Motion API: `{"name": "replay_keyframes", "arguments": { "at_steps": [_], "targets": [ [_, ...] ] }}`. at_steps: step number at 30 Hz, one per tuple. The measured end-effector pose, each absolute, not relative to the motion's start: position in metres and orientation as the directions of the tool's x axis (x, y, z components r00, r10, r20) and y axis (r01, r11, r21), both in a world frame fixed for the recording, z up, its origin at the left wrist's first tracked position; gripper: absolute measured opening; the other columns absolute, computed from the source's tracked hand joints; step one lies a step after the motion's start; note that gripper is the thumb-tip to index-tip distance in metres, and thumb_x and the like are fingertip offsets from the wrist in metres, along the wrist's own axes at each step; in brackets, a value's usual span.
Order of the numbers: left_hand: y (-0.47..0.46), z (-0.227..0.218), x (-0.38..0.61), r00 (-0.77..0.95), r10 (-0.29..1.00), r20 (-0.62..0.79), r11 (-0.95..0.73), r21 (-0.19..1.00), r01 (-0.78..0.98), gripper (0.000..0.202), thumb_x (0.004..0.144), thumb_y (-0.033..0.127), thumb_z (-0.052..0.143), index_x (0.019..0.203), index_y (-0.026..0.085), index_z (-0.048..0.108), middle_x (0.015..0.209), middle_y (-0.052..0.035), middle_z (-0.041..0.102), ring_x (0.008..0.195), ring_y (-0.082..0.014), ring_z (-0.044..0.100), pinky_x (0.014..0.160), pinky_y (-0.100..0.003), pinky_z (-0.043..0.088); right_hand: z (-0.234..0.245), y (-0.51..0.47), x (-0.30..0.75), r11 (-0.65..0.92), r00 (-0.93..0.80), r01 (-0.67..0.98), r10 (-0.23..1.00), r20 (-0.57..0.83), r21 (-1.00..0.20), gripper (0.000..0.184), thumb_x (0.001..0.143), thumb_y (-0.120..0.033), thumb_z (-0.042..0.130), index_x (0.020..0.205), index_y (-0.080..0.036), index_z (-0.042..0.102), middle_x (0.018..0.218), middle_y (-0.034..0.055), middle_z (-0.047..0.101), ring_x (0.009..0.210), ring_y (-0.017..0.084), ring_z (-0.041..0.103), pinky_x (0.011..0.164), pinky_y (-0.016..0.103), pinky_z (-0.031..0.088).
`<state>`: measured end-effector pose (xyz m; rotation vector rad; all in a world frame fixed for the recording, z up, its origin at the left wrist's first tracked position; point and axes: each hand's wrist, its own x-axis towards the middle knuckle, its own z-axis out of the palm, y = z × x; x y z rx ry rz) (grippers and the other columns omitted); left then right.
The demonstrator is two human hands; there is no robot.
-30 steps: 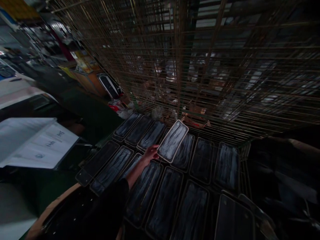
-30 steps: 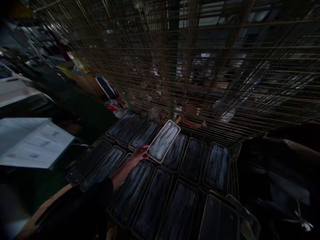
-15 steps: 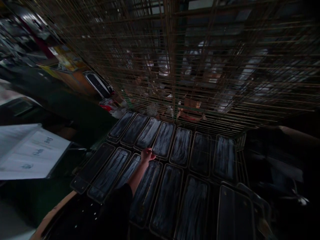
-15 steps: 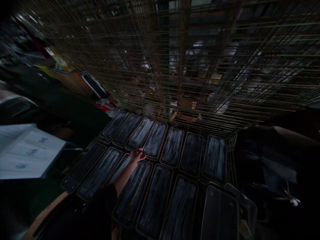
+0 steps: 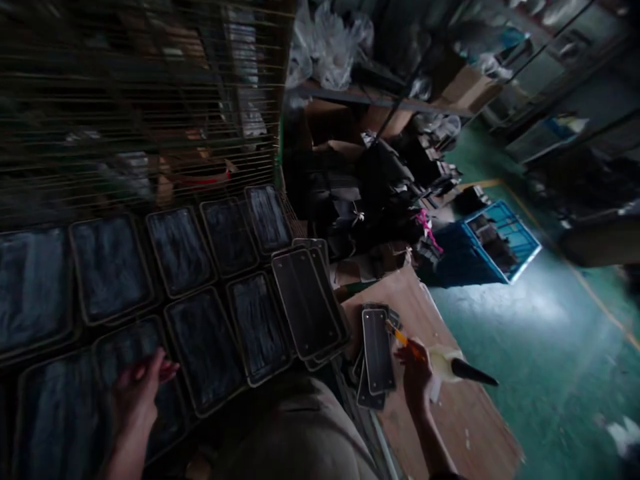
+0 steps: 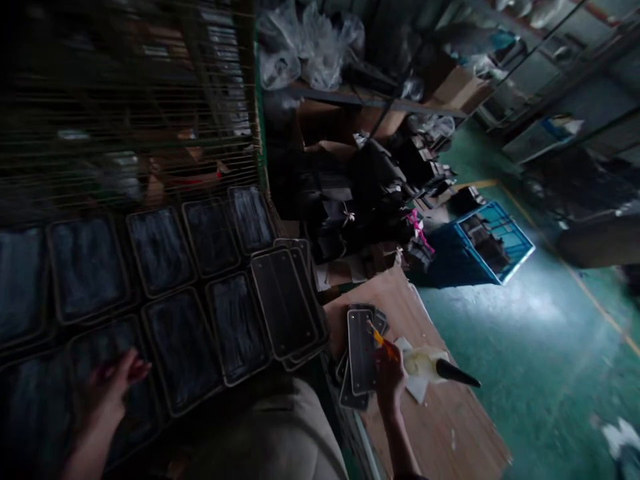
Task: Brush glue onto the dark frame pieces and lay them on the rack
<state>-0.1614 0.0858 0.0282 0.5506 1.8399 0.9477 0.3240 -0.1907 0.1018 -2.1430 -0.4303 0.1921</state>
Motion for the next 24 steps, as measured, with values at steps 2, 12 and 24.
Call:
{"name": "replay_keyframes", "arguments": {
  "at_steps": [2, 12, 24],
  "targets": [
    [0.042, 0.024, -0.118, -0.247, 0.759, -0.603, 0.636, 0.768, 0.079, 0.052, 0.052, 0.056, 0.084, 0.064, 0.016, 0.053, 0.049, 0.0038, 0.056, 0.045, -0.0124, 0.056, 0.041, -0.020, 0.046, 0.089, -0.233, 0.351, -0.564, 0.974, 0.120, 0.228, -0.015, -0.817, 0.062, 0.076, -0.069, 0.058, 0.107, -0.016, 0.059, 0.073, 0.0037, 0.068, 0.060, 0.020, 0.067, 0.051, 0.028, 0.051],
    [-0.048, 0.057, 0.069, 0.122, 0.726, -0.677, 0.591, 0.704, 0.394, 0.057, 0.059, 0.061, 0.078, 0.086, 0.017, 0.054, 0.068, -0.0006, 0.064, 0.054, -0.0144, 0.061, 0.040, -0.020, 0.044, 0.015, -0.377, 0.462, -0.672, 0.991, -0.132, -0.104, -0.084, -0.729, 0.056, 0.077, -0.068, 0.050, 0.099, -0.017, 0.059, 0.065, 0.0015, 0.066, 0.052, 0.018, 0.063, 0.045, 0.025, 0.048],
    [-0.062, 0.058, 0.106, -0.002, 0.693, -0.721, 0.621, 0.595, 0.510, 0.056, 0.056, 0.058, 0.080, 0.083, 0.015, 0.057, 0.067, -0.0002, 0.063, 0.055, -0.0137, 0.062, 0.043, -0.019, 0.045, -0.075, -0.407, 0.519, -0.688, 0.974, -0.183, -0.031, -0.223, -0.703, 0.055, 0.077, -0.065, 0.049, 0.102, -0.017, 0.061, 0.069, 0.0028, 0.065, 0.058, 0.018, 0.064, 0.051, 0.026, 0.046]
  ]
}}
